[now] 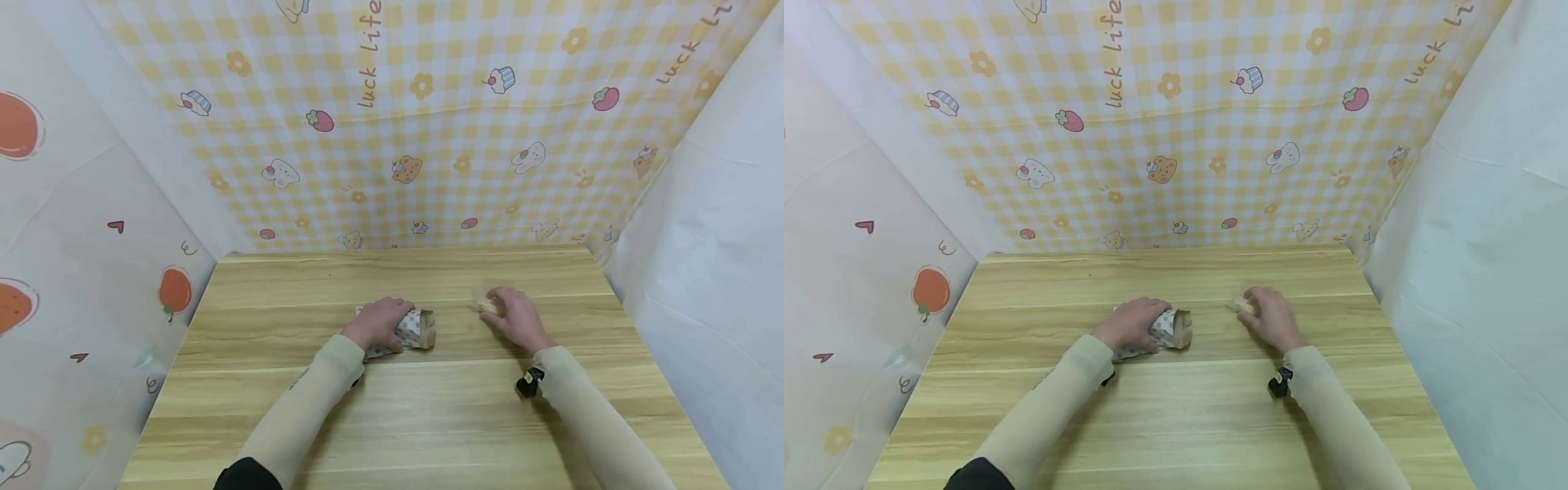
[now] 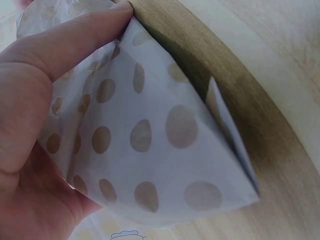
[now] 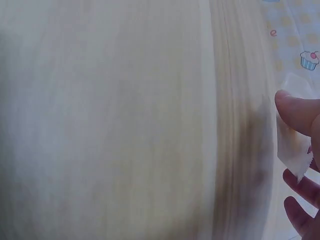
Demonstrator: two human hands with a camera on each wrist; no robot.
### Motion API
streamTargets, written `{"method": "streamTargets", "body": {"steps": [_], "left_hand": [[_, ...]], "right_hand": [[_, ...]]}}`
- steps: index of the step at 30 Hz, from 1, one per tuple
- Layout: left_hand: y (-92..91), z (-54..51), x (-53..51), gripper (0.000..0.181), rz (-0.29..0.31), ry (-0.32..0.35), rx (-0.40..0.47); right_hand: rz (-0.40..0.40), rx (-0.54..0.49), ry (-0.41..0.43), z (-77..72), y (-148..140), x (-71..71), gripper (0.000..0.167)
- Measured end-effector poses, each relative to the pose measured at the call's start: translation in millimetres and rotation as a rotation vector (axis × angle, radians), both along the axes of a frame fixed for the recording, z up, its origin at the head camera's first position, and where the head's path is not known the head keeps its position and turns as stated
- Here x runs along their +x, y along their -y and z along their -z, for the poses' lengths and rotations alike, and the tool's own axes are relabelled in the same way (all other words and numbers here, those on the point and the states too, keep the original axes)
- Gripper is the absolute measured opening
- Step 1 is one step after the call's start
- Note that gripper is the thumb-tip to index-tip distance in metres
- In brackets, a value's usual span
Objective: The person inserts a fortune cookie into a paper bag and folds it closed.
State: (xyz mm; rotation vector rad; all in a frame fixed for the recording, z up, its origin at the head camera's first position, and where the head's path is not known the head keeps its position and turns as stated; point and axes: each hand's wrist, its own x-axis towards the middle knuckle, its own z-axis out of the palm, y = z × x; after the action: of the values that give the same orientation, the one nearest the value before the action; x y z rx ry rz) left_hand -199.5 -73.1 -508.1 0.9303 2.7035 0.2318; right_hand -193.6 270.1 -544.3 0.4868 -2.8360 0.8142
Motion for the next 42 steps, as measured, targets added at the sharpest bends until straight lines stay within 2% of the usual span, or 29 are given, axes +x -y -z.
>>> {"method": "streamTargets", "body": {"steps": [8, 15, 22, 34, 42], "left_hand": [[-0.1, 0.0, -0.1, 0.088, -0.011, 0.006, 0.011], [0.5, 1.2, -0.6, 0.085, -0.014, 0.006, 0.022], [1.0, 1.1, -0.4, 0.086, -0.015, 0.005, 0.017], [-1.2, -0.5, 0.8, 0.088, -0.027, 0.02, 0.01], [-2.1, -3.6, 1.3, 0.091, -0.036, 0.029, 0.002]], "right_hand": [[-0.083, -0.019, -0.061, -4.4, 11, 2.4, 0.044], [-0.178, 0.005, -0.109, -7.6, 25, 5.0, 0.044], [-0.263, 0.029, -0.104, -11.3, 45, 10.2, 0.048], [-0.369, 0.012, -0.117, -5.5, 66, 12.9, 0.053], [-0.427, 0.061, -0.078, -15.7, 81, 11.3, 0.05]]}}
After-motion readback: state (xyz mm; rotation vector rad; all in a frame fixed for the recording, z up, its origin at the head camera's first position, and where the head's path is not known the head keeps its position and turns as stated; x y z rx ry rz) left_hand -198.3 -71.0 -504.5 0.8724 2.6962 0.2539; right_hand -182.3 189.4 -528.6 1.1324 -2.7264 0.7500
